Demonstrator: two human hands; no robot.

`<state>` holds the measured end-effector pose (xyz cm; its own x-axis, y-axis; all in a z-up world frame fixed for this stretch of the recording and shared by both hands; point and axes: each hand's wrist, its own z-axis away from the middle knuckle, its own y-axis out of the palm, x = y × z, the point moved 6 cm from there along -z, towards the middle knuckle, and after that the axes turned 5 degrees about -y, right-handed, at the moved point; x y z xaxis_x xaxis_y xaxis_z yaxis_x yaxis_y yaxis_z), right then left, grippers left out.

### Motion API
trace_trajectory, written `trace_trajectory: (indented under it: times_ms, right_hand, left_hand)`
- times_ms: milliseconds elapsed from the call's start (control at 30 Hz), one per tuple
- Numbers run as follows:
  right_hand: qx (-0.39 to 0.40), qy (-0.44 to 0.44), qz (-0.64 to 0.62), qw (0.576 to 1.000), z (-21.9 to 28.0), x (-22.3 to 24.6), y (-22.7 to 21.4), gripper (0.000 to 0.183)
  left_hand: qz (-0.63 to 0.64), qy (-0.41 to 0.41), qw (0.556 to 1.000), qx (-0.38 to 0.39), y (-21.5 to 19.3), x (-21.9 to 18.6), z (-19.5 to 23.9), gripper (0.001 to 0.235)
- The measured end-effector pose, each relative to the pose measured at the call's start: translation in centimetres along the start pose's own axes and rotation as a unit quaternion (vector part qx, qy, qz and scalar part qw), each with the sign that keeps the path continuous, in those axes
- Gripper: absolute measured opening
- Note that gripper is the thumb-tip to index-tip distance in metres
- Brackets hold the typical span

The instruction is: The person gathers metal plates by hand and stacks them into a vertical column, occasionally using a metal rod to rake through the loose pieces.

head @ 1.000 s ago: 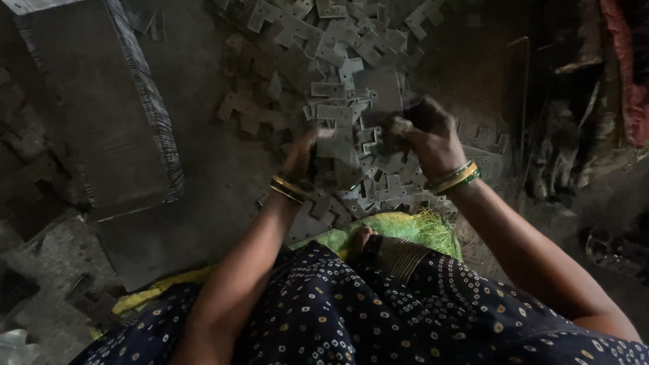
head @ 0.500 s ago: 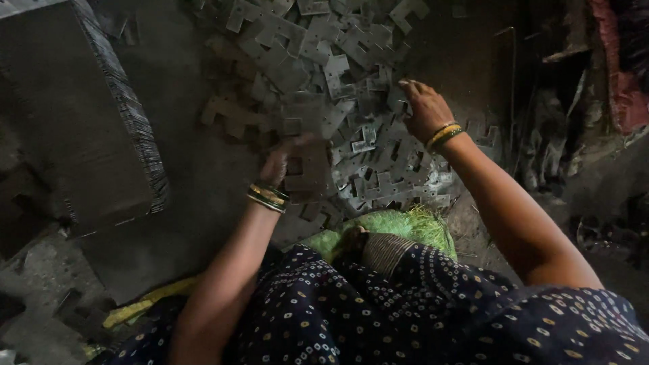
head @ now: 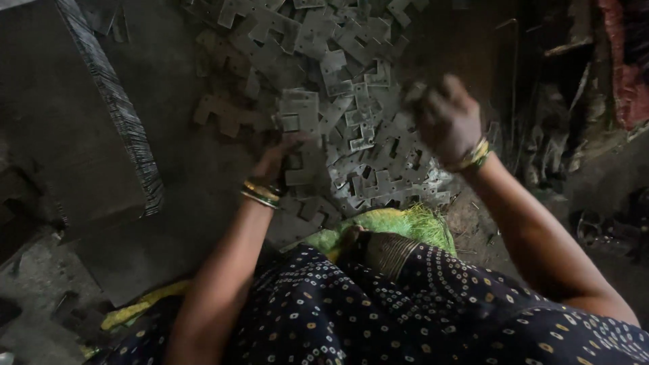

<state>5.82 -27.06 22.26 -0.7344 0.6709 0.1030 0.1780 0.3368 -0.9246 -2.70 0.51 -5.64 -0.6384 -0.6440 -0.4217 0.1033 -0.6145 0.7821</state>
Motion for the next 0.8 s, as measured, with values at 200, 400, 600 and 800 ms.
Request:
trace_trajectory:
  times_ms: [200, 400, 600, 800]
  right_hand:
    - [0.104, 0.101, -0.001, 0.989, -2.5, 3.3, 3.0, 0.056]
    - [0.309, 0.365, -0.023, 0.878, 0.3, -1.1, 13.6, 0.074]
    - [0.142, 0.412, -0.128, 0.891, 5.3, -7.8, 16.5, 0.059]
    - [-0.006, 0.583, -0.404, 0.705, 9.8, -11.4, 13.8, 0.037]
  left_hand:
    - [-0.086, 0.032, 0.996, -0.022, 0.1, -0.2, -4.2, 0.059]
    - [-0.040, 0.079, 0.996, 0.013, 0.9, -1.7, -2.6, 0.076]
    - [-0.154, 0.231, 0.960, -0.038, 0.0, -3.9, -1.5, 0.086]
    - [-0.250, 0.154, 0.956, -0.004, -2.8, -0.6, -4.1, 0.086]
